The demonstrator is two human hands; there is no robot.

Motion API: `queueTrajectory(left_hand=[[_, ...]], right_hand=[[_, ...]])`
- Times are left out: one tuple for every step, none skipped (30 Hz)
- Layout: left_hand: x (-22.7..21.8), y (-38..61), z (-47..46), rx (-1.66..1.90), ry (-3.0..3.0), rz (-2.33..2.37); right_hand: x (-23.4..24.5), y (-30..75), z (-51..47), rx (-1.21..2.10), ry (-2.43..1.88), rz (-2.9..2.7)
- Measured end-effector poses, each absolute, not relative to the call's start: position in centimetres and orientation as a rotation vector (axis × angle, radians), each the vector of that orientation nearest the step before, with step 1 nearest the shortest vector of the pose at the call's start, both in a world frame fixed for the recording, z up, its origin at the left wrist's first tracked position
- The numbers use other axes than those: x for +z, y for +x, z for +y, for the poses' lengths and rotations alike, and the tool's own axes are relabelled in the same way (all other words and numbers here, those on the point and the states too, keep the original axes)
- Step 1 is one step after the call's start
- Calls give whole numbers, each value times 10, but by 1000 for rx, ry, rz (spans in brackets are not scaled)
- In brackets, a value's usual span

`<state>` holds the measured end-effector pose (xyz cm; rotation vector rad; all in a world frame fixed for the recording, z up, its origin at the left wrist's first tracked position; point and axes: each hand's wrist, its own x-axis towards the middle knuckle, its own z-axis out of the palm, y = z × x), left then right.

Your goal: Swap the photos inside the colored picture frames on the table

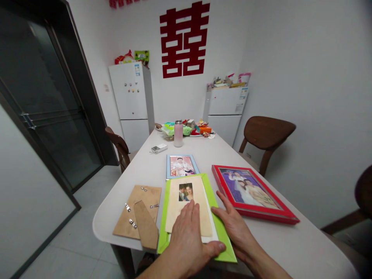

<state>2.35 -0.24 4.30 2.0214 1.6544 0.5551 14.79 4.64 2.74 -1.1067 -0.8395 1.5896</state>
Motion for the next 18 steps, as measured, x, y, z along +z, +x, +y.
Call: queueTrajectory(left_hand=[[45,22,-3,571,2025,1645],[46,21,-3,582,2030,1632],[46,20,-3,587,2033,1618],[45,20,-3,588,2034,1608],[43,19,-3,585,2031,1605],[41,18,-3,579,2028,1605],[38,18,-3,574,2027,1605],[35,17,-3,566,2035,1604],[33,16,-3,559,2048,1603],[30,16,-3,554,2064,1604],[28,15,-3,548,2079,1606],[26,15,-3,542,2093,1610],[25,14,-3,534,2104,1619],[25,14,-3,524,2112,1631],[25,14,-2,515,2120,1645],[26,15,-2,504,2133,1659],[27,16,-1,495,2150,1673],[28,18,-1,486,2171,1688]], right_hand=[[29,147,46,1592,-1110,-825],[31,146,47,1600,-1110,-811],[31,145,47,1619,-1102,-799],[31,145,48,1650,-1083,-790],[30,145,48,1692,-1055,-787],[29,145,49,1737,-1023,-786],[27,146,50,1777,-995,-785],[24,146,52,1808,-978,-783],[22,147,53,1827,-971,-781],[19,148,53,1836,-977,-780],[16,149,54,1840,-987,-778],[14,150,55,1844,-998,-775],[12,150,55,1853,-1004,-770],[10,151,55,1865,-1003,-765],[9,151,55,1876,-991,-762],[9,151,55,1889,-973,-761],[10,151,54,1901,-951,-767],[10,151,54,1910,-930,-777]])
